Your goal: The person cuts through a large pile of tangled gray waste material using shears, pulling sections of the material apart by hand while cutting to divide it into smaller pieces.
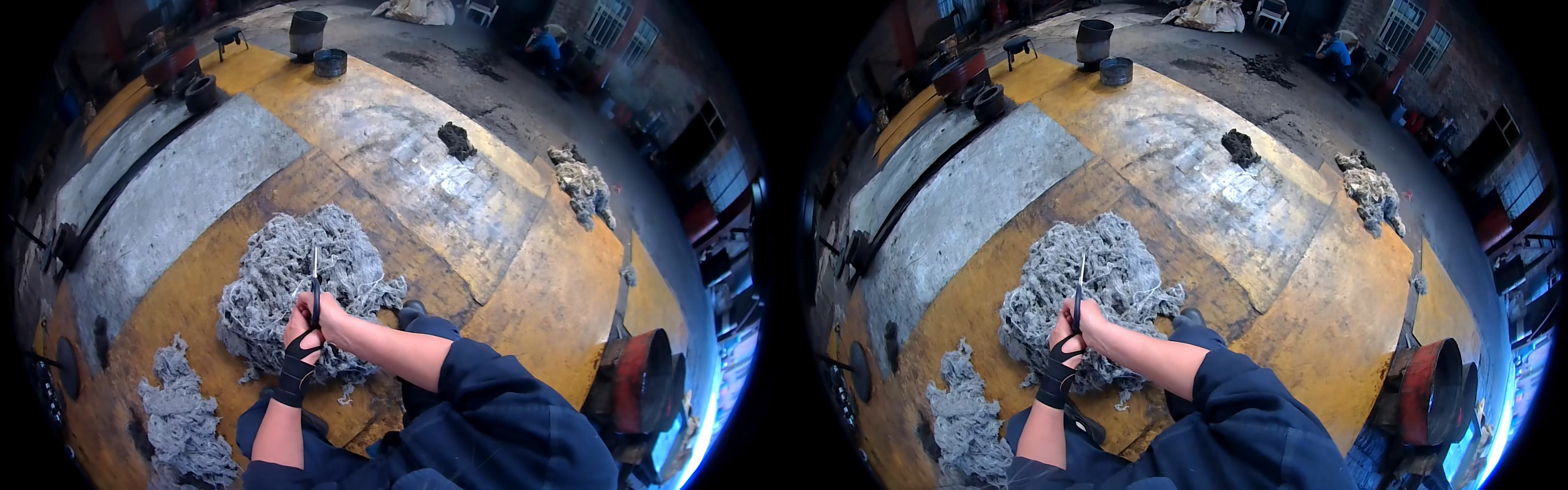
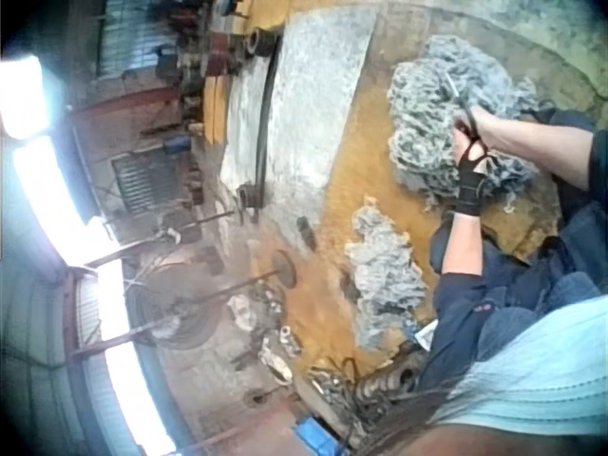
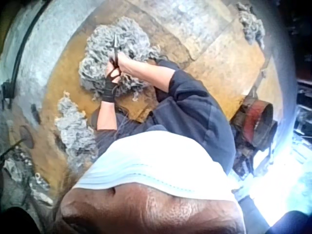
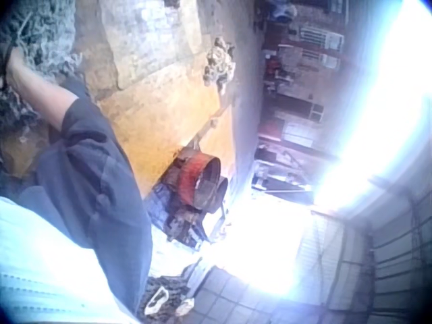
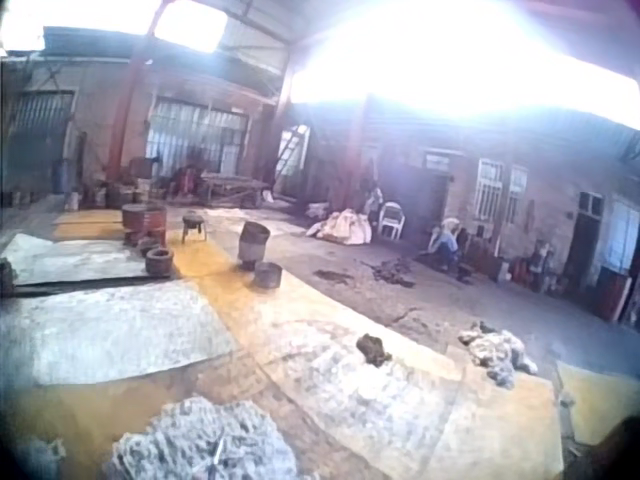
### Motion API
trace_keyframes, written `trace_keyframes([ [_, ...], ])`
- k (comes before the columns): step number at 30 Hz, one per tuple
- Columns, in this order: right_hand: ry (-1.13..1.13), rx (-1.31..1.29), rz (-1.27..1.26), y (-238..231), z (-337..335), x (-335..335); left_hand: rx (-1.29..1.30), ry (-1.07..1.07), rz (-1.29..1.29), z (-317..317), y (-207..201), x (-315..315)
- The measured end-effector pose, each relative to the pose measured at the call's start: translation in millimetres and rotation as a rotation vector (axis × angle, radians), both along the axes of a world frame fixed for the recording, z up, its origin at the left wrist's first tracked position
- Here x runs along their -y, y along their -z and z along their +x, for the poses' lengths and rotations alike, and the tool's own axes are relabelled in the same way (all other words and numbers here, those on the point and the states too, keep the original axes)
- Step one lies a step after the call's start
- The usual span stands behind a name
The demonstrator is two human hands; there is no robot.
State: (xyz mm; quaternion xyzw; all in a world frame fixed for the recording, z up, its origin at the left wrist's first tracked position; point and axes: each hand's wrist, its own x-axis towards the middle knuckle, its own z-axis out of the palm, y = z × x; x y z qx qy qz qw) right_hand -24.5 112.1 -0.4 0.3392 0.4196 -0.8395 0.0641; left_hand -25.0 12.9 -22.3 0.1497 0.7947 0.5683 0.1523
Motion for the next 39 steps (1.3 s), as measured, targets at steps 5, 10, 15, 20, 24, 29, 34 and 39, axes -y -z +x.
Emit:
trace_keyframes([
  [5, 0.008, 0.021, -0.009, 6, 0, -3, 0.158, 0.023, 0.084, 6, -10, -6],
  [10, -0.017, 0.018, -0.015, 0, -1, 3, 0.097, -0.041, 0.005, 4, 4, 0],
  [15, -0.056, 0.046, -0.009, 3, -1, 1, -0.004, -0.016, -0.167, 11, -23, 1],
  [20, -0.048, 0.052, -0.015, -1, -1, 3, -0.015, -0.003, -0.204, 13, -36, 2],
  [24, -0.040, 0.025, -0.040, 2, -2, 5, -0.012, -0.011, -0.222, 8, -22, 6],
  [29, -0.043, 0.062, -0.055, -6, 1, 3, -0.019, -0.007, -0.110, 15, -35, 3],
  [34, -0.056, 0.078, -0.037, -11, 0, 3, 0.023, -0.020, -0.184, 11, -30, 4],
  [39, -0.017, 0.053, -0.009, -10, -2, 6, 0.006, -0.043, -0.165, 14, -41, 2],
])
